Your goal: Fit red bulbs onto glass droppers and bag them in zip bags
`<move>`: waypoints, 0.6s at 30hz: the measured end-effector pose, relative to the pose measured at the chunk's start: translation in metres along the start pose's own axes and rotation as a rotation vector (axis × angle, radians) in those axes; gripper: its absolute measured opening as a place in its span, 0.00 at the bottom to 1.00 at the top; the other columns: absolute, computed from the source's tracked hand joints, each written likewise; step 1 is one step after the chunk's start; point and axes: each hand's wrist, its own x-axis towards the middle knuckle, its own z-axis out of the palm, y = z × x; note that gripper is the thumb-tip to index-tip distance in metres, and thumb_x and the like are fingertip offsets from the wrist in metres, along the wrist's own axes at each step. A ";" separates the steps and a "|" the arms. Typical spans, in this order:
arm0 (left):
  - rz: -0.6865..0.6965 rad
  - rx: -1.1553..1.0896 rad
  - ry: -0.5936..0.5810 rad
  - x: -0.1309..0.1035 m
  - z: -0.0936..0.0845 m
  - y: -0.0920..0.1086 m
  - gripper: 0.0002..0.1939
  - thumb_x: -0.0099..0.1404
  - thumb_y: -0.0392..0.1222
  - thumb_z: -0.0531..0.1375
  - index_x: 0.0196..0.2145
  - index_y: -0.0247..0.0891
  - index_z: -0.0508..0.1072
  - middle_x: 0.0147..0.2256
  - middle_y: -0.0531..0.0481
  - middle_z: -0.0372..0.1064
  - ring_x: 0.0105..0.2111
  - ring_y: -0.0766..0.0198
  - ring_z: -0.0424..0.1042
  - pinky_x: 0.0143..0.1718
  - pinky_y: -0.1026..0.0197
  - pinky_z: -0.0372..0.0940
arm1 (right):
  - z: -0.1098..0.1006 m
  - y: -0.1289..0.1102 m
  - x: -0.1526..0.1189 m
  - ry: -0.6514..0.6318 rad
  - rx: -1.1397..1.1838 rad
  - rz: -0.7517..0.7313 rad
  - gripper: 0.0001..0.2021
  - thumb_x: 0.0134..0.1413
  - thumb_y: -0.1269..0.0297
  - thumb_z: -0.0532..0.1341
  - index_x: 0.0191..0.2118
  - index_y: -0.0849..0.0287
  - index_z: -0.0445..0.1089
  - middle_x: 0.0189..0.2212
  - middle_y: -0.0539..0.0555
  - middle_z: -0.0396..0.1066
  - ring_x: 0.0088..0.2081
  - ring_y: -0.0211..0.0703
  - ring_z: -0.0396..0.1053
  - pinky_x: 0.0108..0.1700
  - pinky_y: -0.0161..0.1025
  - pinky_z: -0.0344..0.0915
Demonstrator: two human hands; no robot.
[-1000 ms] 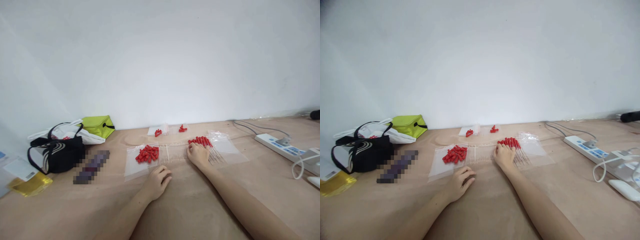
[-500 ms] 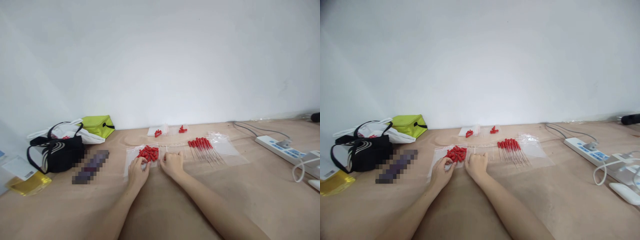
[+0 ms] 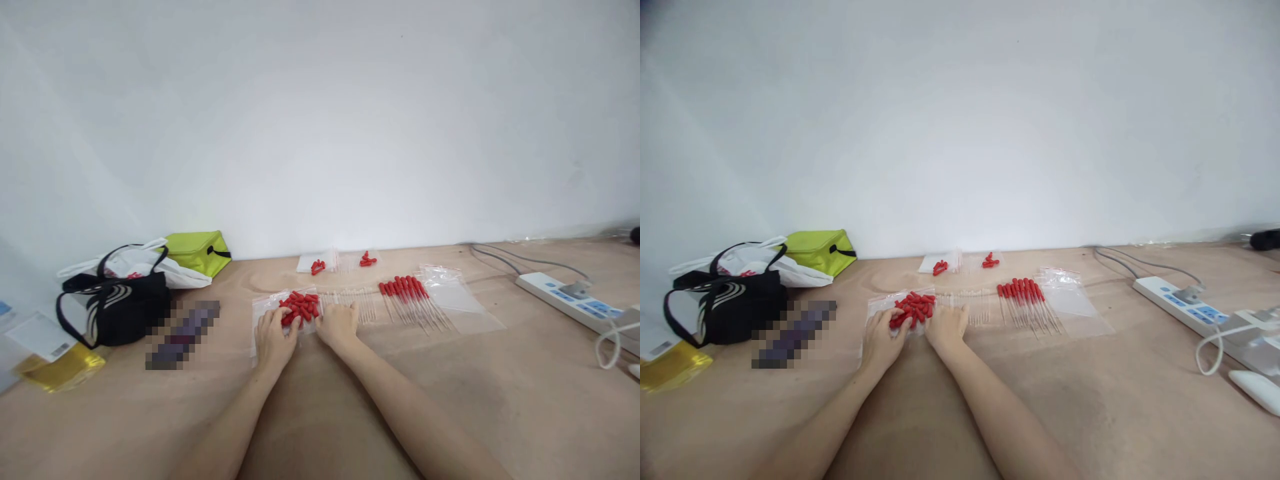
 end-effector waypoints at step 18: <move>0.063 0.258 0.020 0.023 -0.018 0.018 0.12 0.58 0.45 0.54 0.22 0.37 0.70 0.29 0.44 0.68 0.36 0.52 0.65 0.37 0.53 0.56 | -0.002 0.169 -0.076 0.493 0.290 -0.384 0.06 0.57 0.67 0.47 0.34 0.59 0.60 0.26 0.52 0.68 0.28 0.39 0.66 0.39 0.40 0.54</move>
